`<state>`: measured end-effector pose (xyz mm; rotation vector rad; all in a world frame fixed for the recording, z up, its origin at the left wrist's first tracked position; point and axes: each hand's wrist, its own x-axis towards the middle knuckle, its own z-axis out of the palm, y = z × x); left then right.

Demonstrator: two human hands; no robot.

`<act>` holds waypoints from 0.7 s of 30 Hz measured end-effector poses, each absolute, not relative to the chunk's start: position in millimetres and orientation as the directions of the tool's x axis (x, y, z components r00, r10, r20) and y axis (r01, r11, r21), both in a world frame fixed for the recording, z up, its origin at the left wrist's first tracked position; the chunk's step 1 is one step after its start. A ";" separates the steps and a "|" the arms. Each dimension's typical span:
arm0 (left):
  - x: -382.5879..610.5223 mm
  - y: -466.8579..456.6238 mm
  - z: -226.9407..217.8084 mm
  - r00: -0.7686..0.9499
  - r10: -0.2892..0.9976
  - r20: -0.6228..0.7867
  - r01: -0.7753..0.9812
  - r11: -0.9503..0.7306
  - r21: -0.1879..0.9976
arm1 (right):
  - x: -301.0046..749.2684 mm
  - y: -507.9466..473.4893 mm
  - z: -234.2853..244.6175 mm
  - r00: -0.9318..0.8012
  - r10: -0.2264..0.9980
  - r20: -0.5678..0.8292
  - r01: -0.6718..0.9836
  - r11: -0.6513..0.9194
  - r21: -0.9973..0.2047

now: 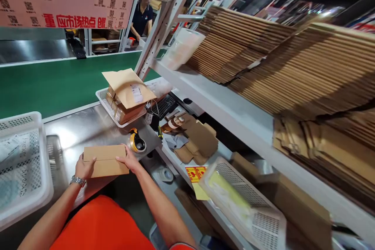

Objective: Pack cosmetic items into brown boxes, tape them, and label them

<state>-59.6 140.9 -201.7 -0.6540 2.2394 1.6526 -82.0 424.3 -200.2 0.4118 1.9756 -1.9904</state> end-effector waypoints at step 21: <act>-94.4 148.5 -161.5 -0.864 -0.124 -0.487 -0.503 0.216 0.837 | -142.9 533.2 -240.0 -0.950 0.110 -0.294 0.301 0.579 -0.758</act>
